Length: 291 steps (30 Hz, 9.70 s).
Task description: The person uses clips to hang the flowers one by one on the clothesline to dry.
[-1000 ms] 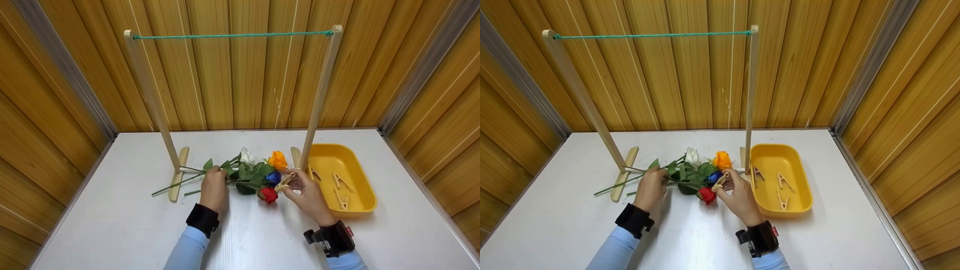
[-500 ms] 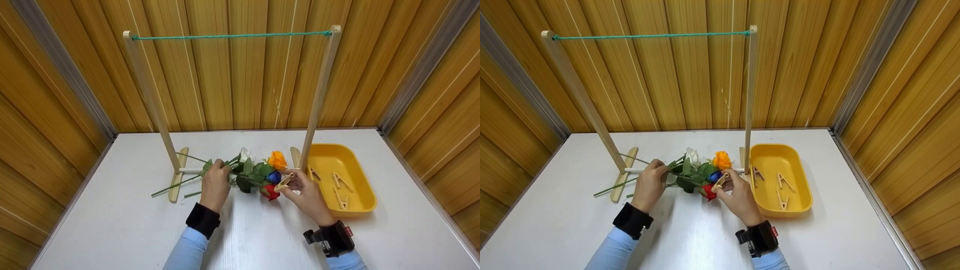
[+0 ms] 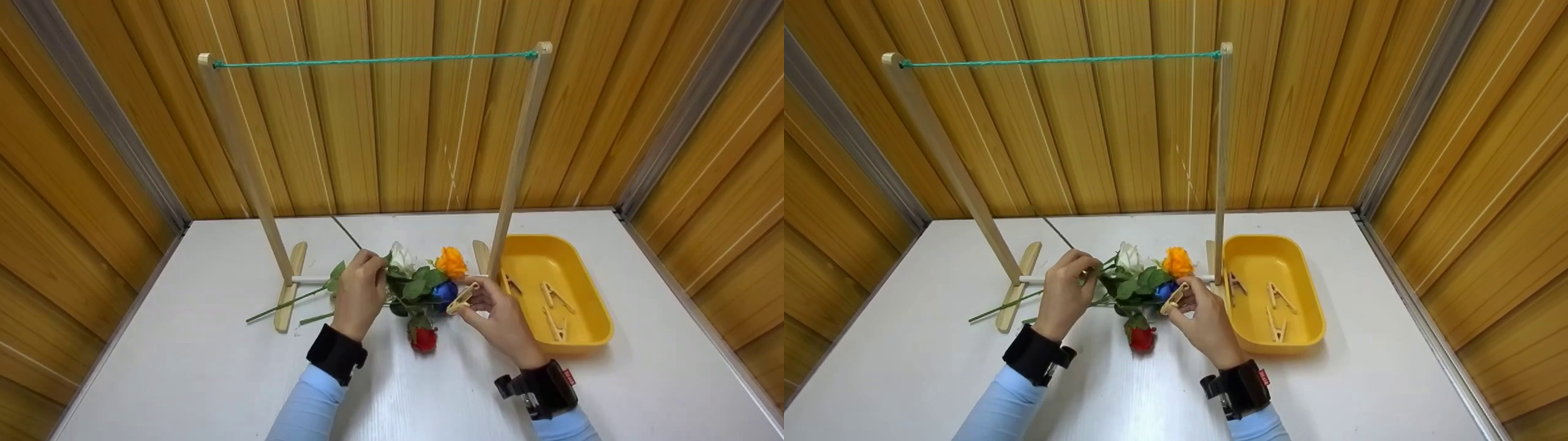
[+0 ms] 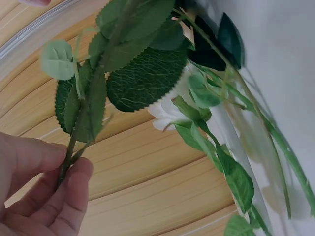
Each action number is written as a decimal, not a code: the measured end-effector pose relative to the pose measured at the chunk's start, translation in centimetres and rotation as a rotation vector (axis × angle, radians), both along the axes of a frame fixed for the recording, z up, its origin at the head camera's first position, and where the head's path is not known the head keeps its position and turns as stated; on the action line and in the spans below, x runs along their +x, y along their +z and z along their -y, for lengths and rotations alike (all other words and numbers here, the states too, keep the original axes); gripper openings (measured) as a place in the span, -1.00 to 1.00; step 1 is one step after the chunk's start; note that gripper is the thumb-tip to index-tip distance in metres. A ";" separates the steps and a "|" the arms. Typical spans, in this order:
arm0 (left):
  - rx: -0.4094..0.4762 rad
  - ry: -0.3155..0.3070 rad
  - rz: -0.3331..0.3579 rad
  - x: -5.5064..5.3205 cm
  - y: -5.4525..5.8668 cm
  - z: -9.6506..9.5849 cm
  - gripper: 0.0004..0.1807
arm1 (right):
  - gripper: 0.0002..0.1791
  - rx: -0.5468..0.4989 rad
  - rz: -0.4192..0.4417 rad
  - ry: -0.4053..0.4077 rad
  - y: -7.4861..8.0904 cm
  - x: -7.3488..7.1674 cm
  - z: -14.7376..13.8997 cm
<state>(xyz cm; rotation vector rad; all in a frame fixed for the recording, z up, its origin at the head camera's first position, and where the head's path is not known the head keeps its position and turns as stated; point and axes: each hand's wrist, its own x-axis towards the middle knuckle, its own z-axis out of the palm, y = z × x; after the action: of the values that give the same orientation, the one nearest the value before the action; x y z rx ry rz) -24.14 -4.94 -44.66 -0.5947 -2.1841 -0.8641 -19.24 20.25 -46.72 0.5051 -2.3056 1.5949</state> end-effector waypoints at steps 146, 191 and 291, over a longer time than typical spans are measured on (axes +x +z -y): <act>-0.241 0.118 0.398 5.7 -5.0 -1.8 -0.78 | -0.55 -0.027 0.091 -0.126 1.8 0.0 -2.3; 0.085 0.076 0.381 5.0 -3.7 -1.9 -0.77 | -0.53 -0.011 0.068 -0.125 1.7 0.2 -2.0; -0.081 -0.170 0.286 -6.0 17.4 -12.0 -0.87 | -0.84 0.161 -0.393 -0.073 32.9 -8.5 -6.1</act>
<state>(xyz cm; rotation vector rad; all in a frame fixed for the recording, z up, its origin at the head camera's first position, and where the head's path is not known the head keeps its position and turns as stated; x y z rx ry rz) -30.10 7.04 -27.24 -0.7434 -2.4624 -1.0057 -27.73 26.40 -13.79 0.6941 -2.1305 1.1592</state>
